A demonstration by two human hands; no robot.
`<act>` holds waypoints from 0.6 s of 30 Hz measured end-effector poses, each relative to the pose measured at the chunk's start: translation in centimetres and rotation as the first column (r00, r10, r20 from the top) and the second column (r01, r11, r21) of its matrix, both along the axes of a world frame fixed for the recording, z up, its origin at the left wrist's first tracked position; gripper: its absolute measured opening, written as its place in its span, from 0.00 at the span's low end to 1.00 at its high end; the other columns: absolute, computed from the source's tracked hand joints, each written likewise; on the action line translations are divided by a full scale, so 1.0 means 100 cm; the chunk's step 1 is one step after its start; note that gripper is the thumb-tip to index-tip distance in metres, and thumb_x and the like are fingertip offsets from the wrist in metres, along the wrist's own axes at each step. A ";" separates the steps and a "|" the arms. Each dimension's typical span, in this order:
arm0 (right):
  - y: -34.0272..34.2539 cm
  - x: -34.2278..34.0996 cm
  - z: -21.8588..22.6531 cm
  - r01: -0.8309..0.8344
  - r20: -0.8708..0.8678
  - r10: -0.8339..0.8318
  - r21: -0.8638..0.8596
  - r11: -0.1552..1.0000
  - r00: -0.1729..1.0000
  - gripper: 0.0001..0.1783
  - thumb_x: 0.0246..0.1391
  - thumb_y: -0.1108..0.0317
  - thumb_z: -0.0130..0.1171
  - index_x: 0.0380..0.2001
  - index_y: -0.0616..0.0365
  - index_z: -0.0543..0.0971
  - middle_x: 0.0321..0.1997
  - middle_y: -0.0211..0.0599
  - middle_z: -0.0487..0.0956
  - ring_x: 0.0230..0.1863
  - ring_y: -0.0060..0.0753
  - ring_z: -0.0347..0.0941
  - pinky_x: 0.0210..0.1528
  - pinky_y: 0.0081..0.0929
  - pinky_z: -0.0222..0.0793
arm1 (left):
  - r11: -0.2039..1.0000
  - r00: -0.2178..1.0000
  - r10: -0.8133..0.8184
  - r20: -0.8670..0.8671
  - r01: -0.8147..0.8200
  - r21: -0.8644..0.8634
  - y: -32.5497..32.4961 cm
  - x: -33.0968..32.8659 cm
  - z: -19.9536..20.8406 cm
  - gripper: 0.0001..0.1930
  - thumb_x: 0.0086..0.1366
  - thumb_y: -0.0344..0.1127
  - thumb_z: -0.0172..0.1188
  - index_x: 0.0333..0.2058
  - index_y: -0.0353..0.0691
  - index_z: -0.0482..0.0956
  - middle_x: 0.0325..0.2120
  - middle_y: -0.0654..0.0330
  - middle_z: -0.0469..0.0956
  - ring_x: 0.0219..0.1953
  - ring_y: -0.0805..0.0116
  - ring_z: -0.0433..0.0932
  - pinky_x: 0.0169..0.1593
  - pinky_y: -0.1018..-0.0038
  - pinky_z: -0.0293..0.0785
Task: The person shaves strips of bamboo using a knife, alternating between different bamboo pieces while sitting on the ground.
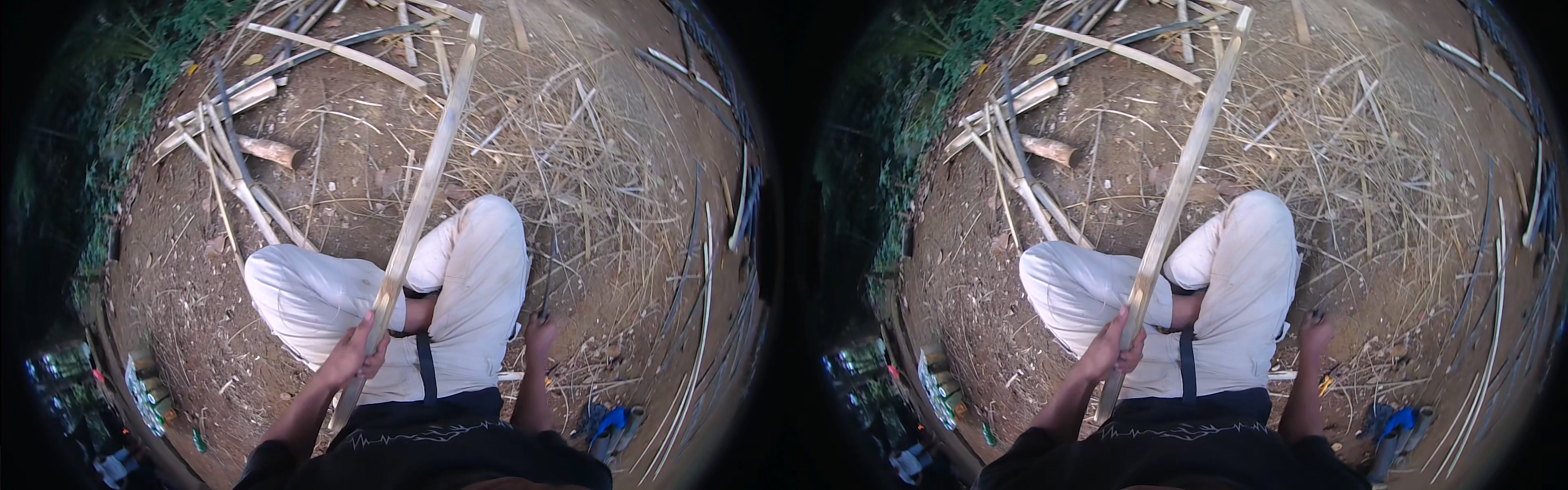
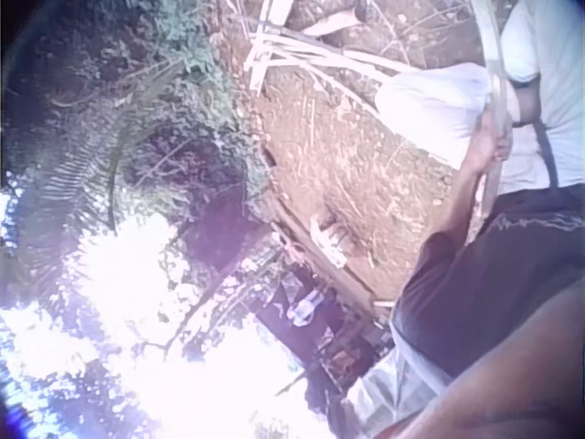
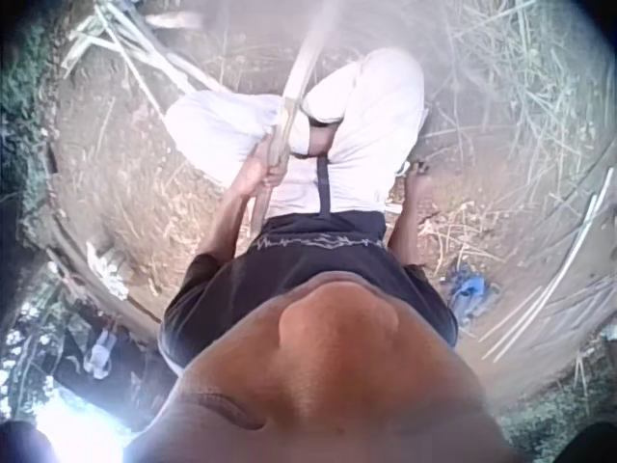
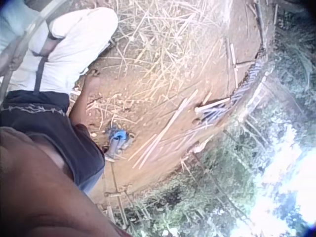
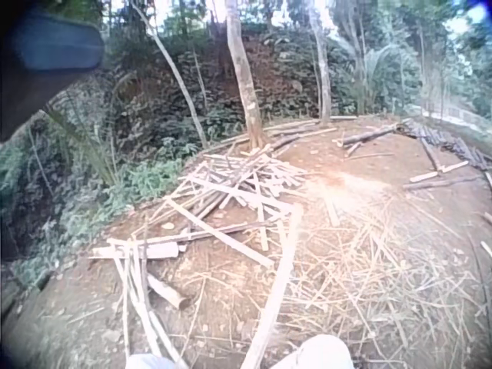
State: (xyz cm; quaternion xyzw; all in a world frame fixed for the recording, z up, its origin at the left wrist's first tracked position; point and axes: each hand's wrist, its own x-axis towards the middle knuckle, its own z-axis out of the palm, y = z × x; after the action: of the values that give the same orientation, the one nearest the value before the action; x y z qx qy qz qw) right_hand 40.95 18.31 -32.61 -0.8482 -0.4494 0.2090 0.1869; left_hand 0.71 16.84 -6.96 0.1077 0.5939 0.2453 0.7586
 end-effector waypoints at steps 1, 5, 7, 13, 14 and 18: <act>-0.019 -0.011 -0.011 -0.005 -0.025 0.004 -0.043 0.999 1.000 0.16 0.52 0.60 0.63 0.33 0.64 0.78 0.30 0.56 0.80 0.34 0.64 0.77 0.33 0.52 0.68 | 0.999 0.999 0.035 0.024 -0.036 0.032 0.005 -0.003 -0.002 0.32 0.73 0.67 0.31 0.28 0.42 0.64 0.11 0.69 0.54 0.10 0.79 0.51 0.14 0.78 0.50; -0.061 -0.045 -0.043 -0.048 -0.037 0.041 -0.212 0.976 0.998 0.18 0.52 0.59 0.63 0.41 0.61 0.78 0.33 0.55 0.81 0.36 0.60 0.79 0.35 0.50 0.72 | 0.979 0.983 0.130 0.127 -0.147 0.139 0.017 -0.011 -0.007 0.32 0.72 0.68 0.31 0.28 0.43 0.64 0.13 0.71 0.52 0.11 0.80 0.48 0.14 0.80 0.48; -0.074 -0.032 -0.087 -0.048 -0.079 0.030 -0.238 0.970 0.996 0.20 0.52 0.58 0.63 0.44 0.59 0.78 0.36 0.53 0.82 0.39 0.56 0.80 0.38 0.47 0.74 | 0.969 0.980 0.141 0.143 -0.166 0.183 0.024 -0.009 -0.008 0.32 0.72 0.69 0.30 0.27 0.43 0.63 0.12 0.71 0.51 0.10 0.80 0.48 0.14 0.80 0.48; -0.069 -0.020 -0.097 0.082 -0.695 -0.054 0.007 0.997 0.717 0.21 0.52 0.56 0.63 0.43 0.60 0.79 0.38 0.51 0.83 0.41 0.51 0.81 0.39 0.43 0.75 | 0.941 0.962 0.190 0.197 -0.236 0.242 0.028 -0.016 -0.004 0.32 0.72 0.68 0.29 0.28 0.44 0.63 0.12 0.72 0.50 0.10 0.81 0.47 0.13 0.80 0.47; -0.065 -0.019 -0.097 0.103 -0.754 -0.059 0.011 0.995 0.654 0.21 0.52 0.56 0.63 0.43 0.61 0.79 0.38 0.51 0.83 0.41 0.50 0.81 0.39 0.43 0.75 | 0.934 0.958 0.197 0.207 -0.248 0.257 0.028 -0.018 -0.002 0.32 0.72 0.68 0.29 0.28 0.44 0.63 0.12 0.72 0.50 0.10 0.81 0.47 0.13 0.80 0.47; -0.055 -0.025 -0.097 0.101 -0.762 -0.119 -0.070 0.992 0.637 0.21 0.52 0.57 0.63 0.43 0.61 0.79 0.38 0.51 0.83 0.41 0.50 0.81 0.39 0.43 0.75 | 0.909 0.937 0.231 0.261 -0.303 0.284 0.026 -0.031 0.007 0.31 0.72 0.67 0.29 0.28 0.44 0.63 0.12 0.72 0.51 0.10 0.81 0.46 0.13 0.80 0.46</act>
State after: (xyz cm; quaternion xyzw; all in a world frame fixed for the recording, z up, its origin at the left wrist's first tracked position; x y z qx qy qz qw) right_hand 38.43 12.85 -42.27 -0.7083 -0.2740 0.5404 0.3623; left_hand -2.44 19.42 -6.24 0.1185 0.4668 0.4509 0.7515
